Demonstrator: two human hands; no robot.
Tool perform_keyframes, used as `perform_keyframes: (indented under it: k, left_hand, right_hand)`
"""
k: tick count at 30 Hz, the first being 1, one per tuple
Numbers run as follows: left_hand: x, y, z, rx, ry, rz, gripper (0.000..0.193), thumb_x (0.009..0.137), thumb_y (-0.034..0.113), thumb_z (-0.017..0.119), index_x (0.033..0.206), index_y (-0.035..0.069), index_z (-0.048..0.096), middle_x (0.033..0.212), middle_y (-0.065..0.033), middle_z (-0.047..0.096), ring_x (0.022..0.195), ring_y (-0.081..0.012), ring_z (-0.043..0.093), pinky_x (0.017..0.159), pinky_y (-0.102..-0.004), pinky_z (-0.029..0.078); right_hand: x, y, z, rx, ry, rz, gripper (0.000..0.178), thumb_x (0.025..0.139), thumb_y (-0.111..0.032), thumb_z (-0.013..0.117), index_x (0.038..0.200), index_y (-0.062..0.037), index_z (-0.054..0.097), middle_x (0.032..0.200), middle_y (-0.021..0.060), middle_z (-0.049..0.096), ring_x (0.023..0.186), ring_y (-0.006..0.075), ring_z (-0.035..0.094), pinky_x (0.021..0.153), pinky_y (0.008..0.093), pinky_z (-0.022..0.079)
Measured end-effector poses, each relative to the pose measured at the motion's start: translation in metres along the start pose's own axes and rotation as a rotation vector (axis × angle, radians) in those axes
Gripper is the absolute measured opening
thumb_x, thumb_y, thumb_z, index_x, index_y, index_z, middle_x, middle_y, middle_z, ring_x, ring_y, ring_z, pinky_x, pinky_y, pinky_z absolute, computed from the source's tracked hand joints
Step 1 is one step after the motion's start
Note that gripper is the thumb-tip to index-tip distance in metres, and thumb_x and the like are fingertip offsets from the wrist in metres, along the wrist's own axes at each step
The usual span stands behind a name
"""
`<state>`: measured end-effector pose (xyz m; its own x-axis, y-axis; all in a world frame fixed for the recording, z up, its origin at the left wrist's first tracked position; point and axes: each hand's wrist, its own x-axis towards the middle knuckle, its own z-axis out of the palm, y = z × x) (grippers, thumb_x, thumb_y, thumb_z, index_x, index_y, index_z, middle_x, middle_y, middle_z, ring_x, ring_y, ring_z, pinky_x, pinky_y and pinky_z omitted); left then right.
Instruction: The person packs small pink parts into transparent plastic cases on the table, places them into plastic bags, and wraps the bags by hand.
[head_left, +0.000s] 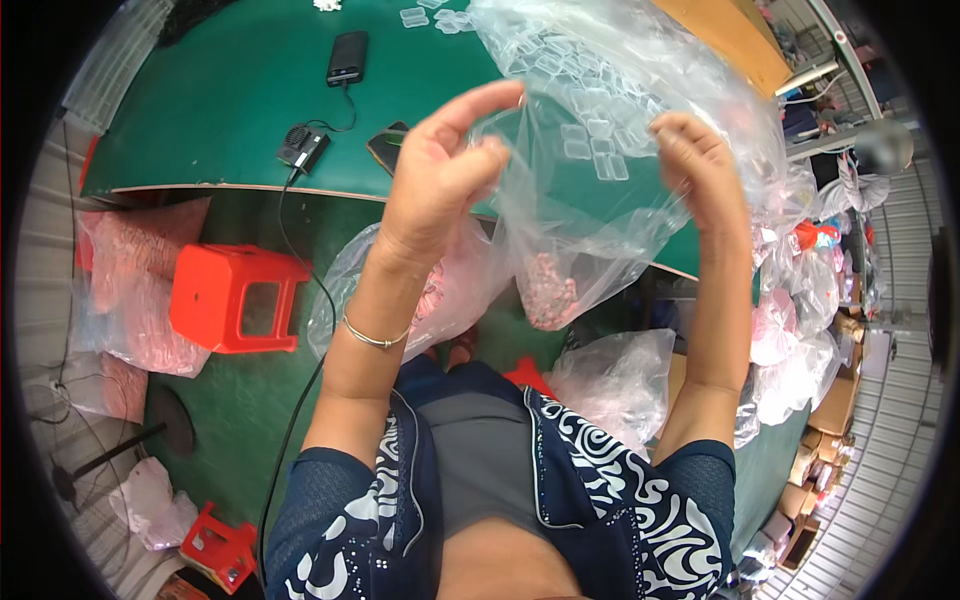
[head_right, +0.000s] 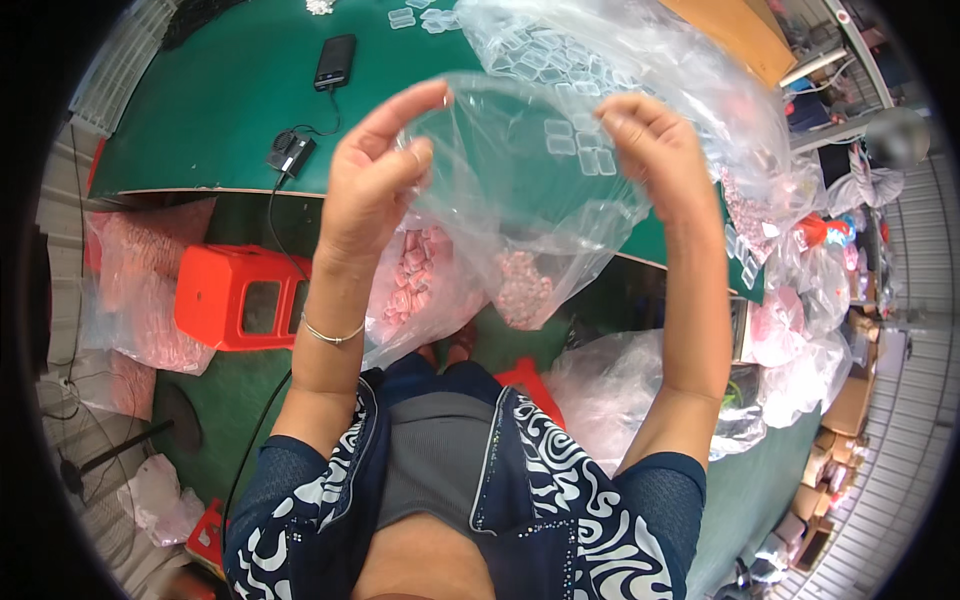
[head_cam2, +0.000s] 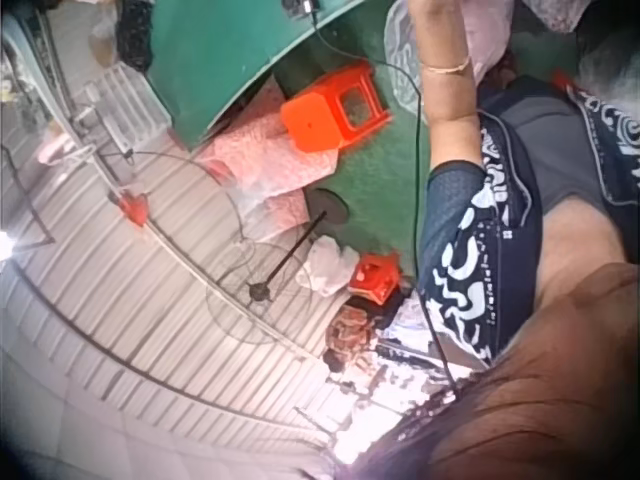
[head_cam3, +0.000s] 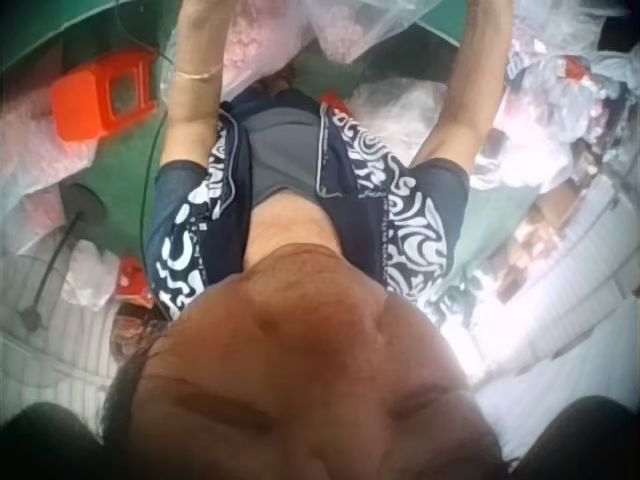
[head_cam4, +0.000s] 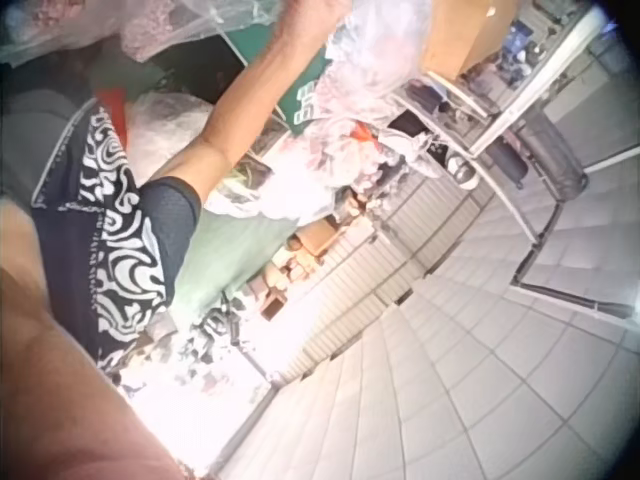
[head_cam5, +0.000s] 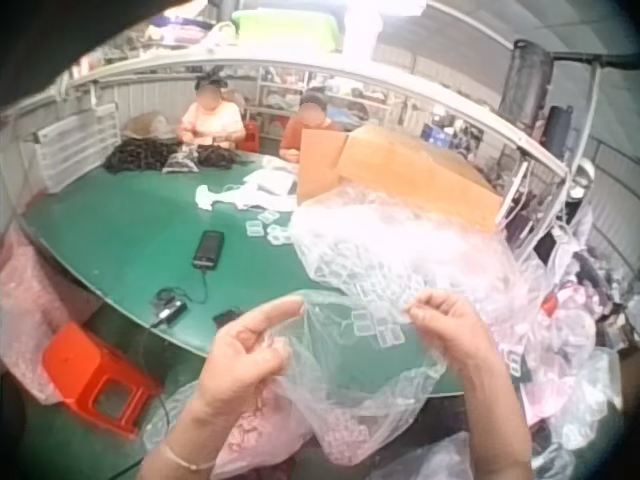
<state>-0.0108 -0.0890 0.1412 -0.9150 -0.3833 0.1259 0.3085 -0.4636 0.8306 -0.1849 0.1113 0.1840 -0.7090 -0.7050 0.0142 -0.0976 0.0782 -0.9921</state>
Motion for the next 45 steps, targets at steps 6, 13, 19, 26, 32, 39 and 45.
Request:
perform_keyframes:
  k: [6,13,19,26,32,39,45]
  left_hand:
    - [0.021,0.05,0.018,0.002,-0.091,0.311,0.048,0.075,-0.005,0.053,0.123,-0.004,0.047,0.119,-0.0089,0.052,0.086,-0.0077,0.046,0.072,-0.0206,0.038]
    - [0.072,0.023,-0.026,0.294,-0.098,0.238,0.05,0.076,0.001,0.059,0.124,-0.002,0.047,0.104,-0.0037,0.055,0.067,-0.0023,0.047,0.058,-0.0183,0.04]
    - [0.075,-0.019,-0.063,0.632,0.031,0.338,0.055,0.073,0.009,0.065,0.125,0.004,0.047,0.119,-0.0106,0.042,0.072,-0.0084,0.052,0.063,-0.0201,0.046]
    - [0.004,-0.069,-0.081,0.522,0.059,0.466,0.037,0.071,-0.001,0.056,0.107,0.007,0.057,0.105,-0.0064,0.049,0.082,-0.0131,0.053,0.061,-0.0225,0.045]
    - [-0.147,-0.179,-0.155,0.732,-0.379,0.086,0.025,0.073,-0.003,0.05,0.095,0.002,0.06,0.092,-0.0121,0.056,0.082,-0.0262,0.056,0.07,-0.0332,0.046]
    - [-0.25,-0.158,-0.245,0.878,-0.516,-0.216,0.028,0.072,-0.005,0.05,0.096,0.002,0.061,0.092,-0.0126,0.057,0.081,-0.0266,0.058,0.069,-0.0313,0.046]
    - [-0.287,-0.125,-0.292,0.649,-0.587,-0.433,0.025,0.079,-0.002,0.049,0.101,0.003,0.061,0.088,-0.0077,0.057,0.07,-0.016,0.056,0.063,-0.0265,0.045]
  right_hand:
    - [0.052,-0.067,-0.002,-0.107,0.099,-0.358,0.019,0.084,-0.016,0.061,0.098,-0.003,0.064,0.058,-0.0069,0.046,0.048,0.001,0.034,0.044,0.0176,0.021]
    - [0.109,-0.012,0.008,-0.436,0.234,-0.44,0.023,0.083,-0.021,0.064,0.096,-0.0019,0.064,0.069,-0.0035,0.057,0.061,0.0061,0.049,0.057,0.0214,0.041]
    - [0.084,0.039,0.047,-0.939,0.678,-0.444,0.043,0.074,-0.019,0.067,0.113,-0.0062,0.055,0.098,0.0145,0.061,0.091,0.0236,0.058,0.082,0.0329,0.045]
    - [-0.046,0.075,0.13,-0.854,0.895,-0.335,0.034,0.077,-0.005,0.061,0.11,-0.0045,0.055,0.108,0.0092,0.051,0.093,0.0189,0.051,0.076,0.0296,0.044]
    - [-0.196,0.257,0.228,-0.327,0.633,0.265,0.015,0.083,-0.001,0.054,0.097,-0.0011,0.06,0.094,0.0069,0.06,0.081,0.0118,0.056,0.071,0.0242,0.046]
    - [-0.343,0.369,0.394,0.074,0.498,0.719,0.015,0.083,-0.003,0.054,0.096,-0.0009,0.061,0.082,0.003,0.062,0.07,0.008,0.056,0.064,0.0221,0.046]
    - [-0.381,0.364,0.477,0.1,0.549,0.861,0.016,0.082,-0.002,0.054,0.096,-0.0001,0.061,0.08,0.0034,0.062,0.067,0.0087,0.056,0.063,0.022,0.045]
